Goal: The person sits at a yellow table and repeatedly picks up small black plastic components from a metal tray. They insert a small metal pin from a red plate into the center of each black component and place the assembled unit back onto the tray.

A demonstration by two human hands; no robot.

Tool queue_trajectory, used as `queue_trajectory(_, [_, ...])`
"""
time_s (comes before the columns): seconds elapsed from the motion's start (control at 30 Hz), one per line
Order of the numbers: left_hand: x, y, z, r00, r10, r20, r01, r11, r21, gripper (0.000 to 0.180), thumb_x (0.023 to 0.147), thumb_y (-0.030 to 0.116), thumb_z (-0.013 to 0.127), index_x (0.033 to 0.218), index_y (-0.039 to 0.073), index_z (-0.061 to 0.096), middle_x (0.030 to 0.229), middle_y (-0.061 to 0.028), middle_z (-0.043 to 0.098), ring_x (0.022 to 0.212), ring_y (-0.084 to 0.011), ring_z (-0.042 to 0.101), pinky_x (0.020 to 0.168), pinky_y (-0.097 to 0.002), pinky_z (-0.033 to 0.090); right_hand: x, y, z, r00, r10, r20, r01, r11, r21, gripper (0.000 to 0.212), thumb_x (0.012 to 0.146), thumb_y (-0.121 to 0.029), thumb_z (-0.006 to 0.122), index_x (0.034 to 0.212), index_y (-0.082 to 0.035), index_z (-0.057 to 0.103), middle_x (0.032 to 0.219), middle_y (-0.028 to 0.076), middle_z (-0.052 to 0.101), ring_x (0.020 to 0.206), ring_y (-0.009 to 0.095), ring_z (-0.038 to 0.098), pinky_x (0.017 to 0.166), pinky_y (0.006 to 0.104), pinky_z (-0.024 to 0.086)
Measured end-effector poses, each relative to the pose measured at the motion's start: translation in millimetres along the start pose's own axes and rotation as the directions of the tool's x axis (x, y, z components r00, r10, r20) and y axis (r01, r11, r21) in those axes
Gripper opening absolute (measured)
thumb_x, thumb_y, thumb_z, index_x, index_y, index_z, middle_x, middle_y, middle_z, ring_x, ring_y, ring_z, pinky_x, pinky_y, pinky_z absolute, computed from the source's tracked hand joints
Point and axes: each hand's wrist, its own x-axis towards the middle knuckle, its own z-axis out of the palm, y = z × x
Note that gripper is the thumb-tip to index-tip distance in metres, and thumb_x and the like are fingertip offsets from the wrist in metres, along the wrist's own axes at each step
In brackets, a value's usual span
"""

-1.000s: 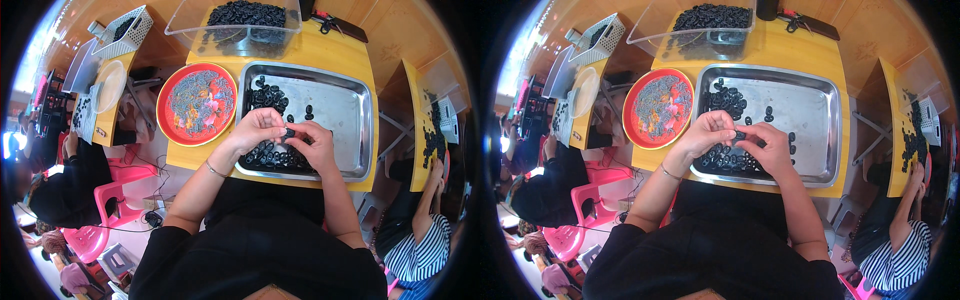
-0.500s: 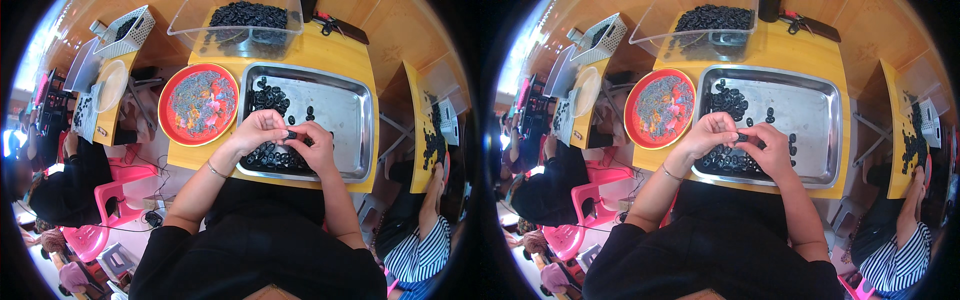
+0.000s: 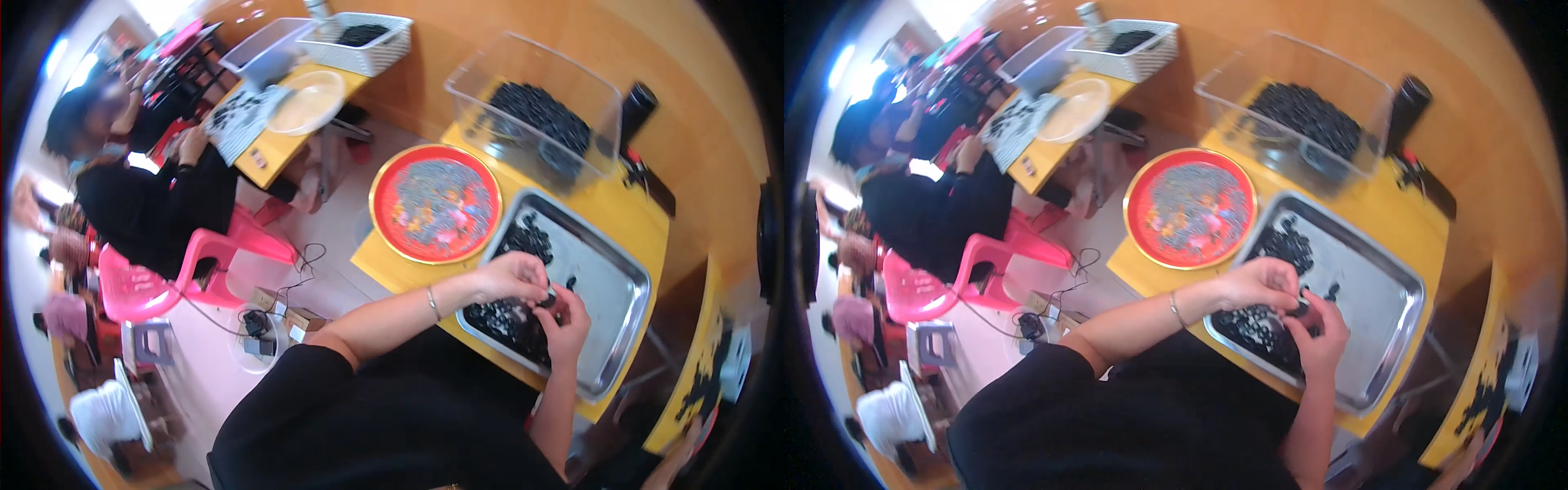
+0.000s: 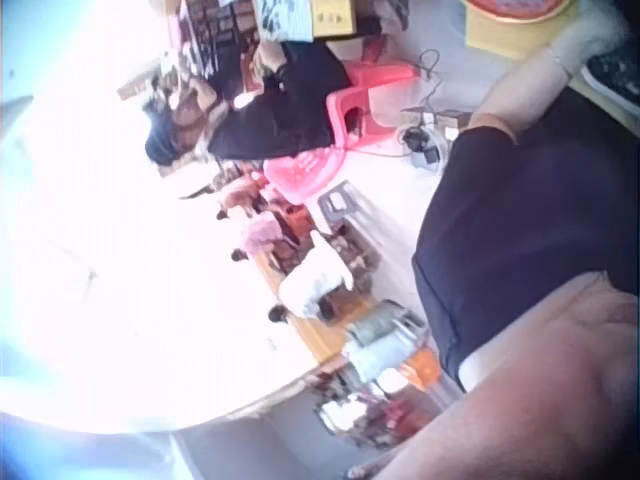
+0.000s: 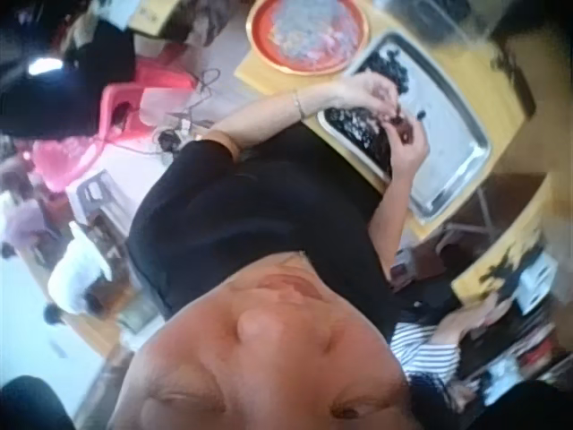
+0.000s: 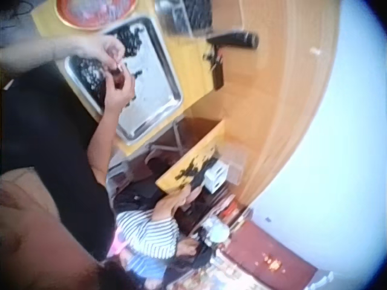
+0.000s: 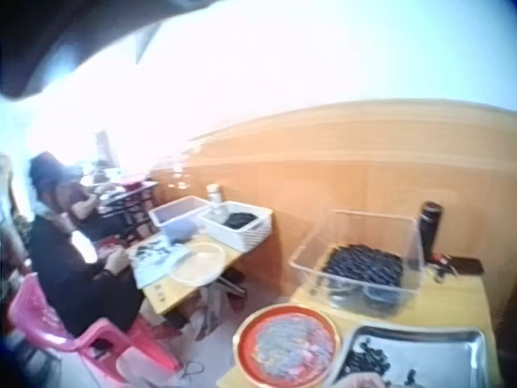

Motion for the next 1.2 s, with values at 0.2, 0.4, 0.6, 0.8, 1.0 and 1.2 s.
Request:
queue_trajectory(0.2, [29.7,89.8,-1.5,0.931,0.366,0.002,-0.353,0.896,0.271,0.011,0.076,-0.001,0.063,0.082,0.004,0.056,0.076,-0.0034,0.062,0.066,-0.01,0.06,0.06,-0.0221,0.049,-1.8,1.9,1.3,0.997,0.055,-0.056,-0.044,0.983,0.177,0.045,0.075,0.004,0.062,0.118,0.002,0.049,0.082,0.003,0.054,0.07,0.009,0.052,0.066,0.0207,0.044])
queue_trajectory(0.4, [59.3,197.3,-5.9,0.528,0.845,0.088,-0.386,0.146,0.911,0.014,0.073,0.008,0.064,0.084,0.0,0.063,0.071,-0.0106,0.063,0.067,-0.0184,0.063,0.063,-0.0282,0.05,-3.5,6.9,1.8,0.998,0.058,-0.027,-0.053,0.99,0.134,0.036,0.078,0.003,0.058,0.113,0.001,0.052,0.079,0.003,0.056,0.071,0.008,0.053,0.066,0.0208,0.044])
queue_trajectory(0.6, [14.1,177.3,-10.6,0.77,0.634,0.071,-0.252,0.2,0.947,0.02,0.088,0.017,0.051,0.085,0.001,0.062,0.072,-0.0094,0.063,0.069,-0.0167,0.063,0.064,-0.0284,0.048,-1.6,4.2,-1.2,0.996,0.079,-0.041,-0.076,0.995,0.07,0.029,0.078,0.002,0.058,0.107,0.0,0.057,0.076,0.003,0.057,0.07,0.008,0.054,0.064,0.0224,0.045])
queue_trajectory(0.8, [-36.5,118.5,-62.4,0.896,0.443,0.014,-0.022,0.013,1.0,0.013,0.082,0.012,0.053,0.086,0.002,0.061,0.077,-0.0165,0.06,0.077,-0.0324,0.059,0.069,-0.0383,0.047,0.6,5.2,0.2,1.0,0.01,-0.018,-0.01,1.0,-0.022,0.026,0.079,0.002,0.059,0.104,-0.002,0.059,0.076,0.0,0.055,0.067,0.005,0.052,0.06,0.0185,0.043])
queue_trajectory(1.0, [-54.7,94.4,-87.6,0.921,0.389,-0.007,0.064,-0.133,0.989,0.014,0.074,0.003,0.06,0.087,0.002,0.062,0.087,-0.013,0.059,0.081,-0.0302,0.058,0.071,-0.0358,0.047,0.4,2.2,0.7,1.0,0.018,-0.021,-0.019,0.999,-0.036,0.024,0.077,0.002,0.061,0.101,-0.002,0.061,0.073,0.001,0.057,0.065,0.006,0.053,0.058,0.0191,0.044])
queue_trajectory(1.2, [-52.4,90.5,-79.9,0.949,0.313,0.047,0.015,-0.194,0.981,0.012,0.071,0.004,0.059,0.082,0.005,0.063,0.083,-0.0113,0.057,0.082,-0.0293,0.058,0.072,-0.0383,0.047,0.7,2.1,0.8,1.0,0.014,-0.022,-0.015,0.999,-0.049,0.024,0.075,0.0,0.063,0.099,-0.003,0.062,0.074,0.004,0.06,0.063,0.009,0.056,0.057,0.021,0.045])
